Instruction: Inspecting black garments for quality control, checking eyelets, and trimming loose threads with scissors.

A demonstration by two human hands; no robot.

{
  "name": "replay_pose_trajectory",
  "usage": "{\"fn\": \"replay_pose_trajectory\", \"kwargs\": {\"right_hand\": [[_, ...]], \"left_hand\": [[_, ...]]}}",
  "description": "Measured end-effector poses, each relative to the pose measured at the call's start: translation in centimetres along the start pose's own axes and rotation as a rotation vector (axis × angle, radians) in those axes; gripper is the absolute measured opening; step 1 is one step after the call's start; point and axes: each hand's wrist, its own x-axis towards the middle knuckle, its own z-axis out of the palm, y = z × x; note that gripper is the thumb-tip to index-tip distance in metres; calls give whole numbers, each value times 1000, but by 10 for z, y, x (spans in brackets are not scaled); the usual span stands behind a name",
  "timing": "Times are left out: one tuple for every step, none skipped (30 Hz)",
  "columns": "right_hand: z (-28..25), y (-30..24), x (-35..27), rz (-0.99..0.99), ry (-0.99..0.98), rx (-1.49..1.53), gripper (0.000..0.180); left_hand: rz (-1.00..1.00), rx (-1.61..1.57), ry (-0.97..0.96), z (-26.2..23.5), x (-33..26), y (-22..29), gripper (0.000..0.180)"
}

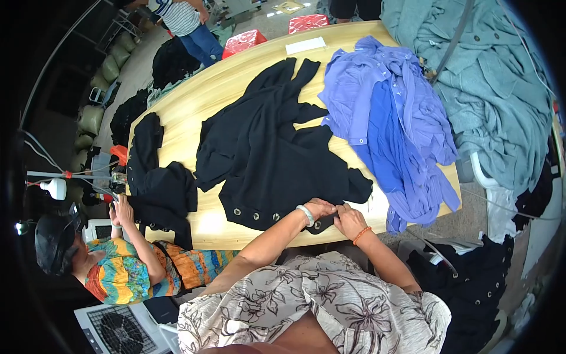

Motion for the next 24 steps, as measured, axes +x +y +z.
{"fn": "replay_pose_trajectory", "kwargs": {"right_hand": [[-3,-2,-1,10,-20,-4,34],[-3,-1,-1,-24,5,-29,32],[-3,0,-1,-57,33,-56,29],[-1,1,-1,-72,63,-60,30],[-1,1,-1,-57,71,-78,29],[-1,1,-2,-39,80,-95,29],[0,3,-2,-21,119,-92,28],[-3,4,-1,-24,96,-73,27],[-3,3,-2,-28,69,-51,27],[1,5,-1,35,0,-40,31],[3,5,2,32,0,-41,31],[5,7,2,24,-3,-2,30],[6,10,4,15,-4,37,29],[7,13,8,11,-2,36,29],[7,18,8,-38,-29,72,28],[7,22,8,-89,-53,108,27],[8,23,9,-92,-52,107,27],[8,24,8,-90,-54,108,27],[7,24,6,-90,-55,108,29],[6,23,4,-88,-53,106,29],[7,18,2,-43,-65,66,29],[6,13,-1,1,-77,26,29],[4,10,-4,6,-80,27,29],[3,7,-7,15,-94,-2,29]], "left_hand": [[-15,-14,2,3,-3,2,16],[-14,-7,-3,3,-2,-1,16],[4,0,-21,3,-4,1,16],[22,7,-39,4,-6,2,16],[72,63,-21,6,-9,2,20],[143,80,-67,7,-14,4,25],[213,97,-112,7,-20,4,29],[266,156,-162,6,-26,3,36],[327,224,-178,10,-37,2,39],[446,297,-85,13,-40,-4,35],[490,489,23,14,-40,0,32],[529,678,131,17,-42,3,29],[580,715,201,21,-46,5,23],[583,716,203,20,-47,7,23],[605,722,212,21,-47,5,22],[629,729,221,22,-48,4,21],[631,730,223,23,-50,4,21],[638,716,235,24,-49,0,19],[646,704,247,25,-48,-2,19],[648,704,244,25,-47,-3,19],[669,729,261,26,-47,-6,18],[689,755,277,27,-47,-9,18],[686,753,273,28,-47,-13,18],[672,738,260,29,-49,-15,17]]}}
